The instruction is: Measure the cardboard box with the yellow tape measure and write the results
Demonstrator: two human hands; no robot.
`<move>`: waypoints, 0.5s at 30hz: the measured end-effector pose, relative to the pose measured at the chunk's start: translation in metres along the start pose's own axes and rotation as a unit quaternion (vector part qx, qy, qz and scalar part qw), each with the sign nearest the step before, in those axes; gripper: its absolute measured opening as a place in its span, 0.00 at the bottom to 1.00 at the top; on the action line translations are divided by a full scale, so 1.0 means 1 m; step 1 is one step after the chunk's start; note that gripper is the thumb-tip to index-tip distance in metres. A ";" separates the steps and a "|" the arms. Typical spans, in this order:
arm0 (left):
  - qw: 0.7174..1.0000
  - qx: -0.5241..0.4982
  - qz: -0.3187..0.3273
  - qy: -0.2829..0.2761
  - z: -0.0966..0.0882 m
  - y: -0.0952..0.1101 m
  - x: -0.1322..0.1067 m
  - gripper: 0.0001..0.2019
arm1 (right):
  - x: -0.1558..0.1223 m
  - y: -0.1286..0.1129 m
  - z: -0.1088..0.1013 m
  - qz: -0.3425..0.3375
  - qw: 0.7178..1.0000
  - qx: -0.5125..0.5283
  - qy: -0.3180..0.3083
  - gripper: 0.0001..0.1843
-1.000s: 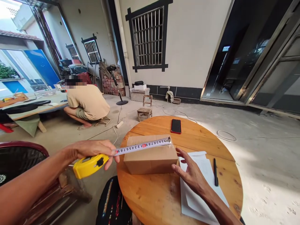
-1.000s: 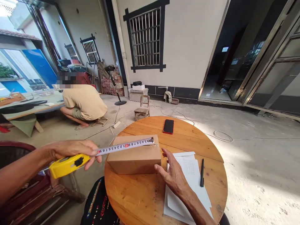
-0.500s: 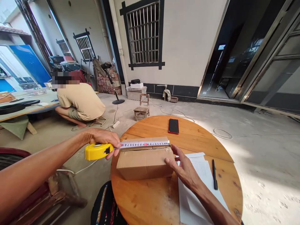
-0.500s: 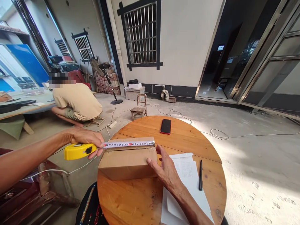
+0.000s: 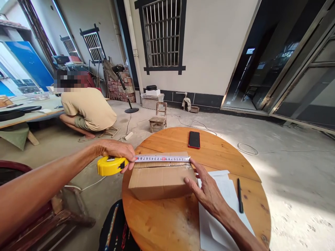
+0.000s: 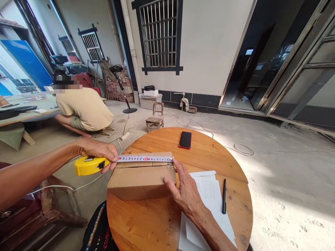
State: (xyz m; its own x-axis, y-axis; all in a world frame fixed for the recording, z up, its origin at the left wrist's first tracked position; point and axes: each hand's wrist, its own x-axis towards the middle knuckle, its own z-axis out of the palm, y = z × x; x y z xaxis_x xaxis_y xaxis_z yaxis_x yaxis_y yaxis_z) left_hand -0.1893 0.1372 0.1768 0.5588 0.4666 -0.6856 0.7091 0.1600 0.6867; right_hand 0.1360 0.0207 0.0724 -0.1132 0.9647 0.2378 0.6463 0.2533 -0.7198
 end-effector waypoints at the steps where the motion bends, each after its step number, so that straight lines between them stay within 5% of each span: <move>1: 1.000 0.001 0.001 0.001 0.000 -0.001 0.000 0.13 | 0.000 0.001 0.001 -0.005 1.000 -0.007 0.001 0.33; 15: 1.000 -0.027 0.004 -0.005 -0.002 -0.019 -0.002 0.12 | 0.008 0.005 0.007 -0.039 0.997 -0.069 0.012 0.33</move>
State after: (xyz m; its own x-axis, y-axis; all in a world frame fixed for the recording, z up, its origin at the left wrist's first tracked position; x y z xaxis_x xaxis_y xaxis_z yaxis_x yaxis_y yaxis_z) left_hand -0.2048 0.1352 0.1654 0.5689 0.4598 -0.6819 0.6803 0.2028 0.7043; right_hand 0.1331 0.0307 0.0658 -0.1506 0.9402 0.3055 0.7345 0.3132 -0.6020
